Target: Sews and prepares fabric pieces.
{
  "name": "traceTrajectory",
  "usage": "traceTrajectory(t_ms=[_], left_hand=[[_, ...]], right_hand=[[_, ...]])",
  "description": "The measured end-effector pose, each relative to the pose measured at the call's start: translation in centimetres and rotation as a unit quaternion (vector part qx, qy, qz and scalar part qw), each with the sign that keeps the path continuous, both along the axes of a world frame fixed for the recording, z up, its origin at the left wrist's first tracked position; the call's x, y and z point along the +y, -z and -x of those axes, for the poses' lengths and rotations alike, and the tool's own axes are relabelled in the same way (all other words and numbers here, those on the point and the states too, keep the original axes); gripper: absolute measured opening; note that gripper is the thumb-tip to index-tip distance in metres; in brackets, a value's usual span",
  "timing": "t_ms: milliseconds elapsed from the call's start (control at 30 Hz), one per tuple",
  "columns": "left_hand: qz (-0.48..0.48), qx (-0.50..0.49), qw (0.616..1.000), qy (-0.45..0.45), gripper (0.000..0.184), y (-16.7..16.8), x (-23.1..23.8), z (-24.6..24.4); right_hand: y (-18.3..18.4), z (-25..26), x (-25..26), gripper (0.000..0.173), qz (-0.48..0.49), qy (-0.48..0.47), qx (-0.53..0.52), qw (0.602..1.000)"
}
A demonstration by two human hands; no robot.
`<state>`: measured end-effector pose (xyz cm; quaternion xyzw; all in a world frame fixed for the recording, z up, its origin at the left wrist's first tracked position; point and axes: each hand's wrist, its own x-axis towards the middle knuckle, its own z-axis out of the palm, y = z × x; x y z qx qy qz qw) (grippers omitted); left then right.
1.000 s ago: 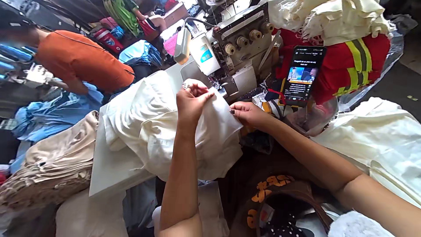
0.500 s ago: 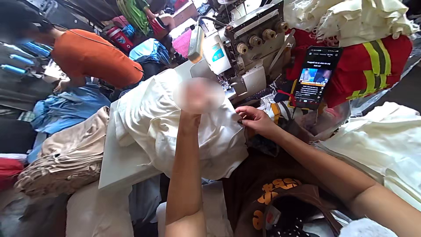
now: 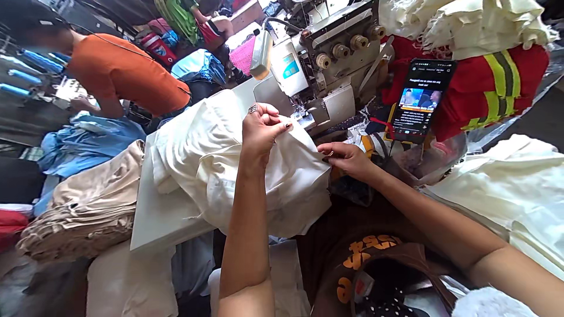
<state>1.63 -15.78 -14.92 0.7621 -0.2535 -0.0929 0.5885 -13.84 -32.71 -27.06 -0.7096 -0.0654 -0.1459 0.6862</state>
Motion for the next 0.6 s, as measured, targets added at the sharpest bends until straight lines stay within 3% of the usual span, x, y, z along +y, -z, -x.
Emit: traceTrajectory(t_ms=[133, 233, 600], left_hand=[[-0.017, -0.003, 1.0, 0.001, 0.044, -0.4, -0.2, 0.2], [-0.009, 0.002, 1.0, 0.006, 0.046, -0.7, -0.4, 0.1], [0.029, -0.011, 0.999, 0.008, 0.049, -0.8, -0.9, -0.3]], right_hand=[[-0.6, 0.4, -0.6, 0.019, -0.009, -0.024, 0.088, 0.996], [-0.6, 0.8, -1.1, 0.023, -0.033, -0.033, 0.134, 0.99], [-0.4, 0.6, -1.0, 0.004, -0.134, -0.02, 0.191, 0.972]])
